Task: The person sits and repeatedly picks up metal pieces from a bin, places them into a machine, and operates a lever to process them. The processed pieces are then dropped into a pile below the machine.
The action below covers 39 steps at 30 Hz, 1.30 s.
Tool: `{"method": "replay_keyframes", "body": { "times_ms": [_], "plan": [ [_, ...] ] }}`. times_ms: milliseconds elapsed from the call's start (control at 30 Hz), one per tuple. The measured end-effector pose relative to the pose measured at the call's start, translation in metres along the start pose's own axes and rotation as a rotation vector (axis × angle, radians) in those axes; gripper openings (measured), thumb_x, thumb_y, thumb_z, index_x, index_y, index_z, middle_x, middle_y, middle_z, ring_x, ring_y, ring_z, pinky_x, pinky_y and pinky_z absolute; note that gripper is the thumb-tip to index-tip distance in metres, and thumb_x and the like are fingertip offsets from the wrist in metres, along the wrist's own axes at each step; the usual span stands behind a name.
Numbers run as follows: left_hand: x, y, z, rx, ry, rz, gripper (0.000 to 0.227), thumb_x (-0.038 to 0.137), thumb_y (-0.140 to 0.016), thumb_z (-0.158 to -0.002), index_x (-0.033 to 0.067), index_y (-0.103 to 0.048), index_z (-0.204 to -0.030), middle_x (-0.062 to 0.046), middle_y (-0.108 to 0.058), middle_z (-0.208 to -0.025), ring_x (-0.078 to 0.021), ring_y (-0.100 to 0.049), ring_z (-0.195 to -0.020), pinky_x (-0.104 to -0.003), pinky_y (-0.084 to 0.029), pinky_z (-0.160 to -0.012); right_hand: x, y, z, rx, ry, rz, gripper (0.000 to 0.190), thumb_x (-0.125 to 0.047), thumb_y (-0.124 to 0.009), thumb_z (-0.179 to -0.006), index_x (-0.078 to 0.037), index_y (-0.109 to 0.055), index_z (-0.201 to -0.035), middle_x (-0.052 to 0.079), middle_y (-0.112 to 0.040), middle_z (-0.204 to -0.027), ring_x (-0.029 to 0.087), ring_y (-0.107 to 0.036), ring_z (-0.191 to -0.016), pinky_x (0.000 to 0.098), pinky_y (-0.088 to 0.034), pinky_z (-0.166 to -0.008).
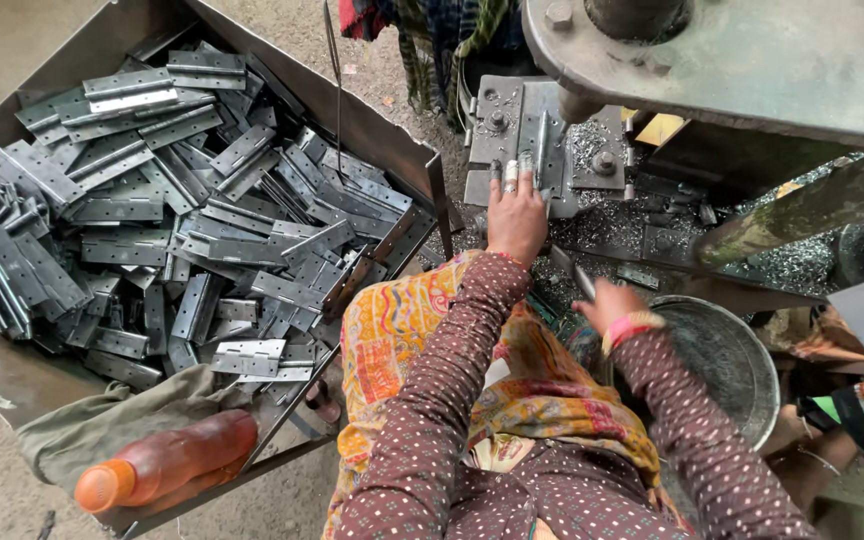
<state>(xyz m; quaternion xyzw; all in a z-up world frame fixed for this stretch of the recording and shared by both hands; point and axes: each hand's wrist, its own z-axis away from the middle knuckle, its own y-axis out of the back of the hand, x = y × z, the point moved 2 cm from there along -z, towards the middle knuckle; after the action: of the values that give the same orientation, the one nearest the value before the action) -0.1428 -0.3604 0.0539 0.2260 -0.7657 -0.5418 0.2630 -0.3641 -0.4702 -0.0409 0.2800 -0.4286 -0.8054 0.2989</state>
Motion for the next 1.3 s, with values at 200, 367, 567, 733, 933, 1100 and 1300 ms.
{"method": "replay_keyframes", "body": {
  "times_ms": [200,367,567,733,933,1100,1300],
  "plan": [
    [-0.001,0.003,0.002,0.083,0.029,0.071,0.032,0.023,-0.053,-0.097,0.0019,-0.074,-0.109,-0.017,-0.058,-0.145,-0.0336,-0.053,-0.138,-0.056,-0.036,-0.116,-0.011,-0.035,0.018,0.154,0.067,-0.069,0.048,-0.045,-0.073,-0.090,-0.002,-0.063,-0.110,0.026,-0.073,-0.091,0.046,-0.071,-0.087,0.0537,-0.056,-0.077],
    [0.001,-0.001,-0.024,-0.147,0.054,0.033,0.030,0.021,-0.052,-0.098,0.0063,-0.075,-0.111,-0.012,-0.053,-0.152,-0.0246,-0.066,-0.114,-0.055,-0.034,-0.120,-0.002,0.017,-0.016,0.023,0.052,0.108,0.055,-0.054,-0.076,-0.085,-0.005,-0.065,-0.108,0.025,-0.074,-0.094,0.043,-0.073,-0.088,0.0511,-0.058,-0.079],
    [0.004,0.000,-0.043,-0.133,0.051,0.038,0.029,0.023,-0.053,-0.098,0.0079,-0.076,-0.108,-0.011,-0.052,-0.151,-0.0254,-0.066,-0.115,-0.056,-0.035,-0.116,0.002,-0.042,0.021,0.196,0.091,-0.118,0.049,-0.046,-0.071,-0.091,-0.003,-0.062,-0.113,0.025,-0.072,-0.093,0.046,-0.071,-0.085,0.0537,-0.056,-0.076],
    [0.004,0.002,-0.020,-0.063,0.004,0.016,0.030,0.025,-0.053,-0.098,0.0098,-0.079,-0.100,-0.009,-0.054,-0.149,-0.0278,-0.061,-0.131,-0.056,-0.033,-0.119,0.015,-0.059,0.013,0.153,0.096,-0.043,0.050,-0.047,-0.073,-0.089,-0.002,-0.062,-0.108,0.024,-0.072,-0.093,0.046,-0.070,-0.087,0.0533,-0.056,-0.077],
    [-0.018,0.004,-0.054,-0.145,0.064,0.096,0.028,0.022,-0.055,-0.095,0.0097,-0.079,-0.087,-0.004,-0.054,-0.150,-0.0248,-0.071,-0.105,-0.058,-0.031,-0.119,0.008,-0.004,-0.019,0.042,0.057,0.050,0.055,-0.052,-0.077,-0.083,-0.004,-0.065,-0.107,0.024,-0.073,-0.094,0.043,-0.073,-0.087,0.0519,-0.058,-0.078],
    [-0.022,0.002,-0.068,-0.092,0.028,0.096,0.024,0.012,-0.057,-0.091,0.0096,-0.079,-0.082,-0.004,-0.059,-0.147,-0.0228,-0.074,-0.096,-0.057,-0.032,-0.118,0.004,-0.046,0.019,0.188,0.070,-0.147,0.043,-0.042,-0.067,-0.092,-0.003,-0.060,-0.111,0.027,-0.072,-0.088,0.048,-0.070,-0.083,0.0555,-0.055,-0.075],
    [-0.020,0.015,-0.066,-0.189,0.004,0.062,0.027,0.015,-0.054,-0.094,0.0103,-0.079,-0.087,-0.004,-0.056,-0.148,-0.0208,-0.073,-0.093,-0.054,-0.032,-0.118,-0.008,-0.010,0.024,0.141,0.057,-0.069,0.047,-0.049,-0.066,-0.094,-0.005,-0.061,-0.110,0.021,-0.072,-0.092,0.041,-0.071,-0.083,0.0511,-0.057,-0.074]
  ]
}}
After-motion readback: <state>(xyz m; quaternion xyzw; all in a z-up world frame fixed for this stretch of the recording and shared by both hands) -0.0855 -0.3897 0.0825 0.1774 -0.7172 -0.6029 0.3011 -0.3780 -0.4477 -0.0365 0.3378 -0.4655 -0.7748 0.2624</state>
